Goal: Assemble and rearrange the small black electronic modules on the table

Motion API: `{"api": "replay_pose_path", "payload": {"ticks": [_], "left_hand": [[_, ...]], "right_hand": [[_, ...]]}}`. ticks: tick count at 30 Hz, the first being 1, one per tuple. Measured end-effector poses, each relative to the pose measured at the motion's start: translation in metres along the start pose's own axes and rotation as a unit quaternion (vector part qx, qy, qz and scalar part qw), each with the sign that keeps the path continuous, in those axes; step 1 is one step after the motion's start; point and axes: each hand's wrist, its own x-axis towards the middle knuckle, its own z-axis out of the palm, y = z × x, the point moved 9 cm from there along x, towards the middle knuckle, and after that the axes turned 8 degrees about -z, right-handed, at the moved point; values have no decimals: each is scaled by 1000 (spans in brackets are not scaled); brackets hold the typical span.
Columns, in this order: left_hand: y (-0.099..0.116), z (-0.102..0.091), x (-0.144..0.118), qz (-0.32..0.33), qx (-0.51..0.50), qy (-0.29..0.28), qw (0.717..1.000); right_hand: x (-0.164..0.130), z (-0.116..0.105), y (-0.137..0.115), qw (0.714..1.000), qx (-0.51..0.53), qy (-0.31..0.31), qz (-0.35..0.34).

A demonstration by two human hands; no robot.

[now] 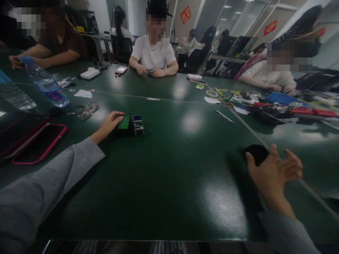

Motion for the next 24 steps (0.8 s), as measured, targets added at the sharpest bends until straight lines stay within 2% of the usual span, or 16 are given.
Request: {"api": "replay_pose_path", "payload": {"ticks": [2,5,8,9,11,13,15,20,24], "left_hand": [[-1,0,0,-1,3,0,1000],[-1,-1,0,-1,5,0,1000],[0,-1,0,1,0,-2,1000],[1,-1,0,3,-2,-2,1000],[3,0,-1,5,-4,-1,1000],[5,0,-1,7,-5,-2,1000],[6,1,-2,7,-6,-5,1000],[6,1,-2,-3,-5,-1,1000],[6,1,-2,-4,-4,-4,1000]], "right_hand": [[12,22,-53,999,-28,-8,21],[25,73,-182,990,70,-92,-81],[22,120,-314,936,211,-199,-198],[22,130,-346,920,249,-212,-217],[25,145,-387,901,297,-220,-229],[30,156,-403,894,323,-221,-219],[34,163,-402,891,338,-227,-200],[40,159,-370,897,372,-196,-134],[42,171,-343,892,400,-201,-55]]}}
